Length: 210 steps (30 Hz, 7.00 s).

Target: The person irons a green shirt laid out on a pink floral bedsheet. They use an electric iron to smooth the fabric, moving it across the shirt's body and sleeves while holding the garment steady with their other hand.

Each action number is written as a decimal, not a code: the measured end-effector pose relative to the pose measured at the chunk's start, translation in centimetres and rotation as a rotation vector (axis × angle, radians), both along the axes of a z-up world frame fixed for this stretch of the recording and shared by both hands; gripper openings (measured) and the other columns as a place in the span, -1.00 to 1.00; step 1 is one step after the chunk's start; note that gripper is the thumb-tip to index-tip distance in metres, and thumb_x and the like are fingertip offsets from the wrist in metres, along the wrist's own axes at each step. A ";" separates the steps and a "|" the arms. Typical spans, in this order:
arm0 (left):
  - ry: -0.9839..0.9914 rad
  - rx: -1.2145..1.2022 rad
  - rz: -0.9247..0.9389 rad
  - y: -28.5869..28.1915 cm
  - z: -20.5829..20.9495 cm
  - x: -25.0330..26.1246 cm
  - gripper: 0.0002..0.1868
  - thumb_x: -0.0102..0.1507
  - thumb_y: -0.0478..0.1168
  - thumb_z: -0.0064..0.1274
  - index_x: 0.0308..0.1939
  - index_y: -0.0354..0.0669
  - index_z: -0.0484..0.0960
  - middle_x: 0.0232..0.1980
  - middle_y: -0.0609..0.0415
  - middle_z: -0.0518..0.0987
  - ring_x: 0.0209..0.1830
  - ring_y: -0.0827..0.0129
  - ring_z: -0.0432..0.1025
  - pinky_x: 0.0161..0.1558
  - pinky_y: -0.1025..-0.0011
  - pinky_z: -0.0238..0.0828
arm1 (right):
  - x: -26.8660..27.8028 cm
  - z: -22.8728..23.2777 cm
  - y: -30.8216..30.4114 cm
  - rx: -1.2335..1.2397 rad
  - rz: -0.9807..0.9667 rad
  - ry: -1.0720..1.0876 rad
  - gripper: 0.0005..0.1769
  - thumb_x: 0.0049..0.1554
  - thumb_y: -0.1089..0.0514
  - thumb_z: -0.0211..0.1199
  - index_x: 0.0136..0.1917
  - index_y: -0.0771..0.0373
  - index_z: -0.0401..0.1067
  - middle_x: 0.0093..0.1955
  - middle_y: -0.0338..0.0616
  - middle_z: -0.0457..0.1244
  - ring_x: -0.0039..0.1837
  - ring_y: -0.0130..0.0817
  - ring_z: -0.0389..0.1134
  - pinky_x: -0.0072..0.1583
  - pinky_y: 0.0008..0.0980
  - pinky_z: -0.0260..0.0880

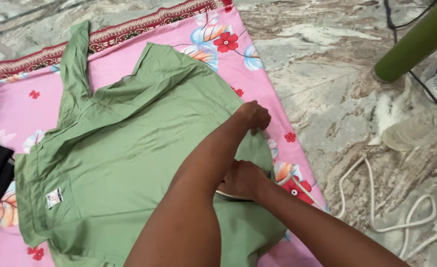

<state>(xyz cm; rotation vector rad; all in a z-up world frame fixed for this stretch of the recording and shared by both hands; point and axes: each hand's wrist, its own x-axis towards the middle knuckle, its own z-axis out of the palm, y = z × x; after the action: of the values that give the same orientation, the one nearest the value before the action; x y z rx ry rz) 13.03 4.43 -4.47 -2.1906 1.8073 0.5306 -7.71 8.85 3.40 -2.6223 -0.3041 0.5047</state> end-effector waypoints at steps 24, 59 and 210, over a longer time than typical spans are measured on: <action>-0.133 -0.252 0.130 -0.4 -0.1 4.8 -0.67 0.01 -0.07 0.46 -0.15 0.15 0.79 -0.06 0.24 0.71 -0.02 0.31 0.58 -0.07 0.20 0.51 | 6.0 0.6 -4.5 -0.206 -0.005 0.204 -0.35 0.09 -0.39 0.19 0.06 0.21 0.55 -0.08 0.15 0.40 -0.02 0.13 0.44 0.08 0.06 0.44; 0.353 -0.885 0.365 20.7 4.7 -1.1 -0.61 0.27 -0.13 0.24 0.13 -0.16 0.58 0.10 -0.07 0.57 0.07 0.02 0.48 0.09 0.15 0.46 | 5.6 3.0 -0.6 0.040 -0.007 0.118 -0.42 0.05 -0.29 0.27 0.06 0.22 0.51 -0.06 0.15 0.40 0.03 0.13 0.44 0.09 0.02 0.43; 0.266 -1.317 2.321 65.1 -9.1 -41.5 -0.50 0.23 -0.03 0.34 0.02 -0.39 0.56 -0.25 0.04 0.55 -0.41 0.47 0.41 -0.33 0.43 0.44 | 1.1 5.8 1.8 -0.215 0.507 0.142 -0.41 0.10 -0.30 0.20 0.32 -0.08 0.46 0.05 -0.08 0.44 0.08 -0.02 0.45 0.13 -0.07 0.45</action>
<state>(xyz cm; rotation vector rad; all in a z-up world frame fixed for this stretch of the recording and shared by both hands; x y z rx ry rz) -28.48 69.51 -13.61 1.7488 0.9326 0.1810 -6.64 10.67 9.17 -2.6840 -0.9241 0.9293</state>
